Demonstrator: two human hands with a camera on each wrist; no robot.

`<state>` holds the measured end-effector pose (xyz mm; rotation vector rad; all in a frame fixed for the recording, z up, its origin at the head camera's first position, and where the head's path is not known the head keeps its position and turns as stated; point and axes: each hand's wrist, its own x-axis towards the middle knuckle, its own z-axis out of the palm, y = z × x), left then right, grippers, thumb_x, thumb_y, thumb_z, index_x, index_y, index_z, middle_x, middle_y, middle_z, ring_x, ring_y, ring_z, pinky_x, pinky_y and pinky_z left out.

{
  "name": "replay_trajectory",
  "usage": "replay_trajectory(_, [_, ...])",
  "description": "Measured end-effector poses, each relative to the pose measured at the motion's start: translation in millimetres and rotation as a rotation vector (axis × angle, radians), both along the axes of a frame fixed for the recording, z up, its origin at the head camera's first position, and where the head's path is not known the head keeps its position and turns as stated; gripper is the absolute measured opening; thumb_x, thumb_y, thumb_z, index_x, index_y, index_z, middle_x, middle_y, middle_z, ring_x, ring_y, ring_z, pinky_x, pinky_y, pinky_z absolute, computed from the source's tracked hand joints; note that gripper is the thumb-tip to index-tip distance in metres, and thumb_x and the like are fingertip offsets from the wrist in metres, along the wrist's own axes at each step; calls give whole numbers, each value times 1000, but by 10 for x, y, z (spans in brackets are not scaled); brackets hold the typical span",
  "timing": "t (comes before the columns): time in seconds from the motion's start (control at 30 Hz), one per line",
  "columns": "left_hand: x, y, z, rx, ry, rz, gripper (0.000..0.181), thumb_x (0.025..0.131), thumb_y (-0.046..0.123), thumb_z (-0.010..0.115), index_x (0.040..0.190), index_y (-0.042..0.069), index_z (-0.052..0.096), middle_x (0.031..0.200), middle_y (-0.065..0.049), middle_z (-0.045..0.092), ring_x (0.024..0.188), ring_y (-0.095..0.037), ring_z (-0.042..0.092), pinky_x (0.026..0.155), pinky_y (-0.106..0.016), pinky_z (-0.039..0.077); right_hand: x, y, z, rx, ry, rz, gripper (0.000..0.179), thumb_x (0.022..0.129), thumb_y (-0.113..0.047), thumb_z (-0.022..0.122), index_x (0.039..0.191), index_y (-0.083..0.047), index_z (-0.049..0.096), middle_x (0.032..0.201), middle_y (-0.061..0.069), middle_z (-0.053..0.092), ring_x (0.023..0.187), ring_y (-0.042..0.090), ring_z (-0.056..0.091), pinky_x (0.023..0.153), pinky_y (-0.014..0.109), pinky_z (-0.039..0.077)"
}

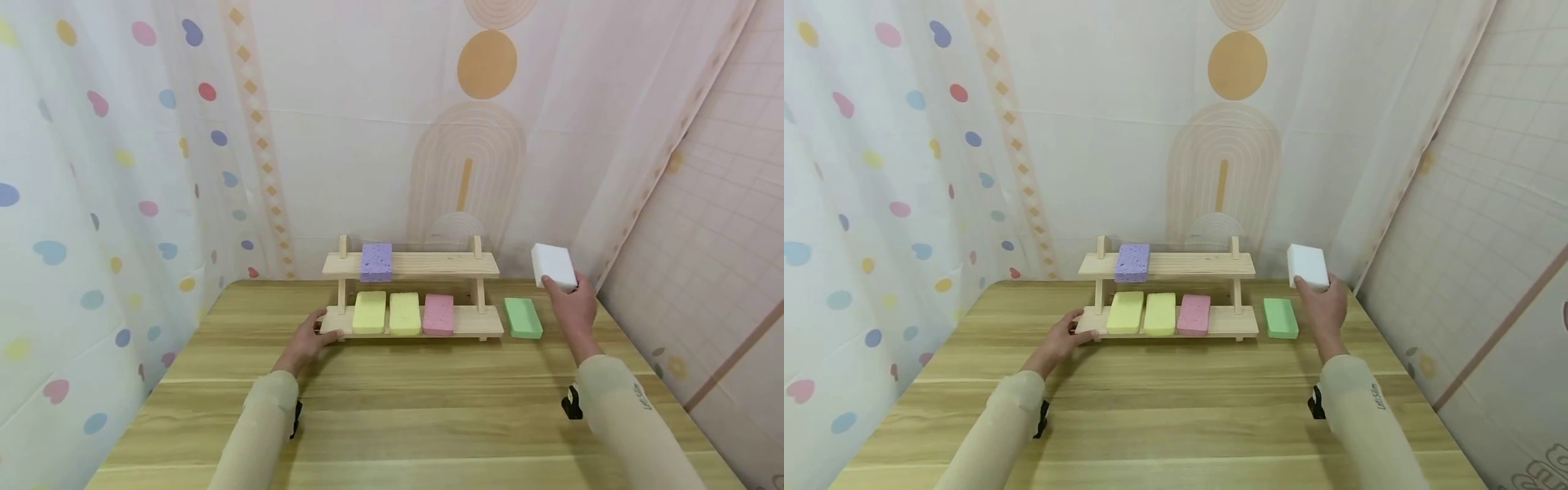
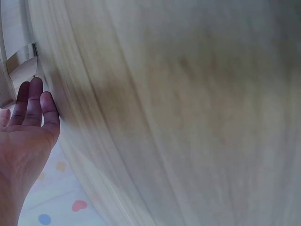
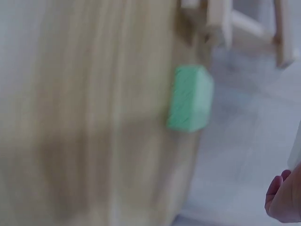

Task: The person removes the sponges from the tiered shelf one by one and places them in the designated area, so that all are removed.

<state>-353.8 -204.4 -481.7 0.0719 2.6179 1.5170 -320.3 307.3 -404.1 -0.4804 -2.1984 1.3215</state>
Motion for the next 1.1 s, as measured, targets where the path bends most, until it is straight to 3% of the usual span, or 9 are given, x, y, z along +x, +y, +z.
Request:
replay_trajectory(0.17, [-5,-9,-4,-9,-1,3,81,95,33,69,156,7,23,145,-30,38,133,-44,38,109,-58,30,43,240,-238,28,-68,8,81,94,-44,64,150,5,34,142,33,40,127,44,39,104,55,32])
replay_trajectory(0.47, [3,-9,11,-6,-9,18,81,94,34,70,156,8,24,144,-29,39,132,-43,39,108,-57,31,133,478,-565,55,-147,39,77,94,-40,64,145,12,36,135,35,46,118,44,47,96,53,38])
replay_trajectory(1.1, [33,7,13,-13,-1,20,80,94,33,70,155,6,26,144,-30,40,131,-44,40,107,-57,32,167,468,-685,101,-321,137,81,96,-39,61,142,21,30,139,43,38,124,53,42,104,60,34])
